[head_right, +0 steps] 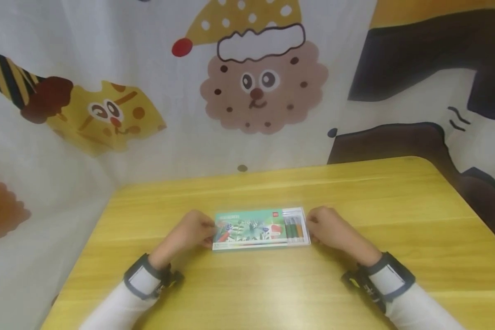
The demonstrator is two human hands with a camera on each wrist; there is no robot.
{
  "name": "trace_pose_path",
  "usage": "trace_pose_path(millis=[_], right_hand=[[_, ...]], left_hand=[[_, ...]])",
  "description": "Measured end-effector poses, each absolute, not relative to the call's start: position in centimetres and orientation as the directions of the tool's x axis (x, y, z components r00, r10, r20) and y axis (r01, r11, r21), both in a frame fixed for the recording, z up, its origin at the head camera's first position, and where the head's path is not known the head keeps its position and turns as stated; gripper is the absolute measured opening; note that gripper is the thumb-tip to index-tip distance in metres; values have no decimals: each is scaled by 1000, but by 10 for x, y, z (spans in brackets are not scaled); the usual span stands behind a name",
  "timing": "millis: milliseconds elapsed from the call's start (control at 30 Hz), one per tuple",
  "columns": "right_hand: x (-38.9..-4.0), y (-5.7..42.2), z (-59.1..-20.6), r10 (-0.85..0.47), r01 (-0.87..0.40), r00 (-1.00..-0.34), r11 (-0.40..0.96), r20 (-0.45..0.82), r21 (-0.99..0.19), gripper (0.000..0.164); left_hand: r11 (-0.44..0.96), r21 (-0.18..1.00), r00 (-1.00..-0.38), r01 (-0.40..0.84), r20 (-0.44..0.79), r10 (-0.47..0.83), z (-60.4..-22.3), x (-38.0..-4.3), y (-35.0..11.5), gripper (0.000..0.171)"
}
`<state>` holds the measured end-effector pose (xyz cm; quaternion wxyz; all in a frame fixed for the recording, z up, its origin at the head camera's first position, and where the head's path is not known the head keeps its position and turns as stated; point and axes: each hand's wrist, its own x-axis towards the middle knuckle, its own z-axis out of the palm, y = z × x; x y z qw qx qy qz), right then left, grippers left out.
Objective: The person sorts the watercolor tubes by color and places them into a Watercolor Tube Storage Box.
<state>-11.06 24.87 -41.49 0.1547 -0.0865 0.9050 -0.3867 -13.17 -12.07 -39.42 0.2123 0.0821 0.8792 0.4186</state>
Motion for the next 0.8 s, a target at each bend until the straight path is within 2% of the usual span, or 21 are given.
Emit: trace_pose_path(millis=[167, 800], right_hand=[[-110, 247, -414, -275, -31, -937, 678, -214, -735, 16], [-107, 245, -418, -278, 12, -932, 617, -232, -787, 20]], left_hand=[[650, 760, -889, -10, -304, 342, -393, -131, -108, 23], [660, 751, -889, 25, -286, 359, -398, -130, -75, 25]])
